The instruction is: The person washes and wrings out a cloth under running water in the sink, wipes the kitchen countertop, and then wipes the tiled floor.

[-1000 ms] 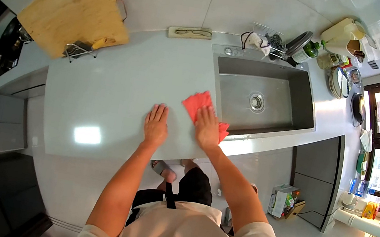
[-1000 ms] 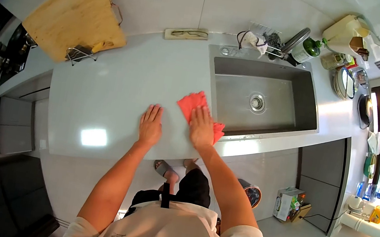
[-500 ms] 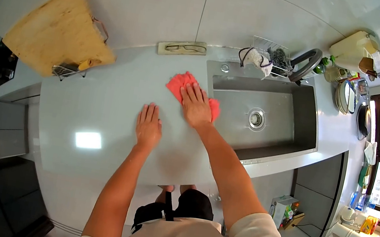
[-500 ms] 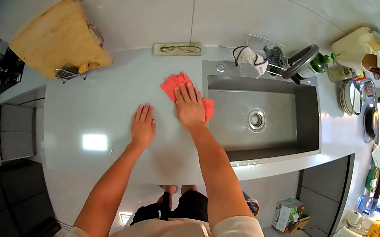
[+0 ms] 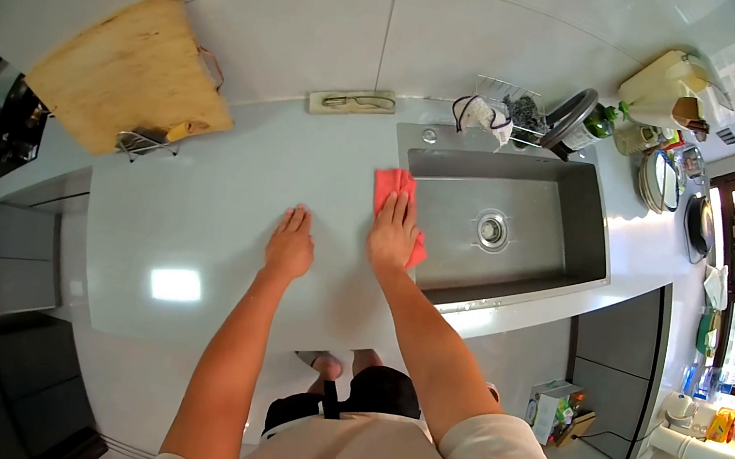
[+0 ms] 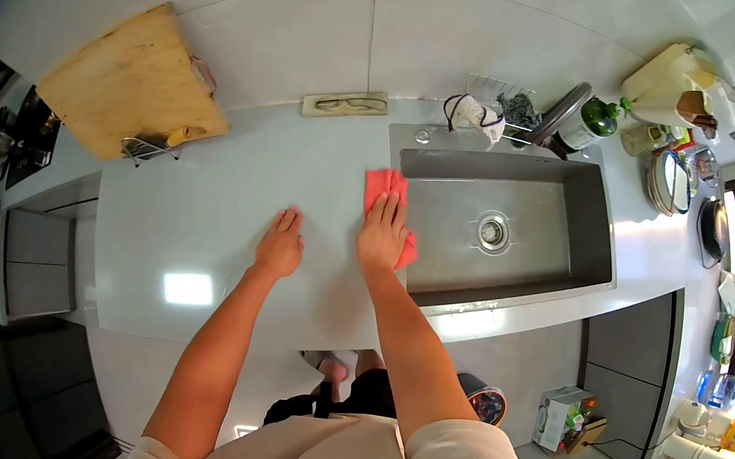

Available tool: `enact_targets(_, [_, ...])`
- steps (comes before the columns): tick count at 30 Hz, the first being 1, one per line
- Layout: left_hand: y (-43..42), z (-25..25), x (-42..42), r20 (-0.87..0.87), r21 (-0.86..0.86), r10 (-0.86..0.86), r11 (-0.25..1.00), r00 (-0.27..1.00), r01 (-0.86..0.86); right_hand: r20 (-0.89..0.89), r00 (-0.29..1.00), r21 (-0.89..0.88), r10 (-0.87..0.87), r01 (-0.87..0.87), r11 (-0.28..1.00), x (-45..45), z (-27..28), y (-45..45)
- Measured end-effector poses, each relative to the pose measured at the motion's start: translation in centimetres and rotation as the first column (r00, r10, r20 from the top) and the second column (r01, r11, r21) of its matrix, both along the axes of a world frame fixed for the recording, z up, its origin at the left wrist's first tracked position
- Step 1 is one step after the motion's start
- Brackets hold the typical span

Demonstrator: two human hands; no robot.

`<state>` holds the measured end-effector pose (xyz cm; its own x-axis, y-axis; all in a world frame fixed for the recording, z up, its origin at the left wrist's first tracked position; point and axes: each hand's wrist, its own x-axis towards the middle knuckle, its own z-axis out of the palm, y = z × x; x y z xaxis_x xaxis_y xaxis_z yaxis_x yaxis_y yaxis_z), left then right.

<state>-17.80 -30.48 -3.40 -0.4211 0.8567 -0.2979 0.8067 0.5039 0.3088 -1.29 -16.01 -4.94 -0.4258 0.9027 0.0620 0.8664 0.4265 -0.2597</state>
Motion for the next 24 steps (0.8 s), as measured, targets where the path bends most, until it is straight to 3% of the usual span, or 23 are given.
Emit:
enact_targets(5, [-5.1, -0.6, 2.1, 0.087, 0.005, -0.027, 1.0, 0.996, 0.027, 0.008, 0.988, 0.094, 0.152, -0.153, 0.984, 6.7, -0.5, -7.1])
enact_targets(8, [-9.0, -0.7, 3.6, 0.111, 0.086, -0.043, 0.996, 0.993, 0.034, -0.11, 0.937, 0.177, 0.331, -0.309, 0.934, 9.1, -2.2, -10.1])
enact_targets(11, [-11.3, 1.4, 3.8, 0.319, 0.136, 0.027, 0.988, 0.947, -0.074, -0.287, 0.9, -0.071, 0.329, -0.363, 0.929, 8.1, -0.6, -12.2])
enact_targets(12, [-12.0, 2.0, 3.6, 0.355, 0.185, 0.022, 0.978, 0.935, -0.093, -0.468, 0.861, -0.273, 0.201, -0.356, 0.894, 7.3, 1.5, -12.6])
enact_targets(14, [-12.6, 3.4, 2.6, 0.424, 0.28, 0.012, 0.949, 0.906, -0.144, -0.656, 0.719, -0.675, -0.23, -0.421, 0.606, 5.4, 3.8, -12.5])
enact_targets(16, [-13.1, 6.7, 2.2, 0.706, 0.223, 0.122, 0.897, 0.697, -0.383, -0.556, 0.589, -0.803, -0.586, -0.563, 0.195, 3.5, 9.0, -12.9])
enact_targets(17, [-13.3, 8.0, 1.6, 0.816, 0.171, 0.153, 0.858, 0.557, -0.485, -0.566, 0.599, -0.78, -0.567, -0.612, 0.131, 2.8, 10.5, -12.8])
enact_targets(18, [-13.6, 8.4, 0.7, 0.942, 0.133, 0.064, 0.829, 0.33, -0.543, -0.575, 0.608, -0.754, -0.547, -0.654, 0.066, 2.5, 11.5, -12.5])
enact_targets(21, [-15.1, 12.7, -0.8, 0.992, -0.103, 0.125, 0.819, -0.001, -0.565, -0.543, 0.604, -0.677, -0.583, -0.726, -0.121, 1.1, 13.6, -12.7])
enact_targets(23, [-15.6, 11.4, -1.5, 0.998, -0.049, 0.059, 0.792, -0.004, -0.608, -0.449, 0.636, -0.633, -0.628, -0.722, -0.279, 0.4, 13.9, -12.5])
enact_targets(24, [-16.0, 11.2, -1.7, 1.0, -0.026, 0.03, 0.775, -0.004, -0.631, -0.479, 0.694, -0.711, -0.538, -0.666, -0.226, 0.2, 14.2, -13.0])
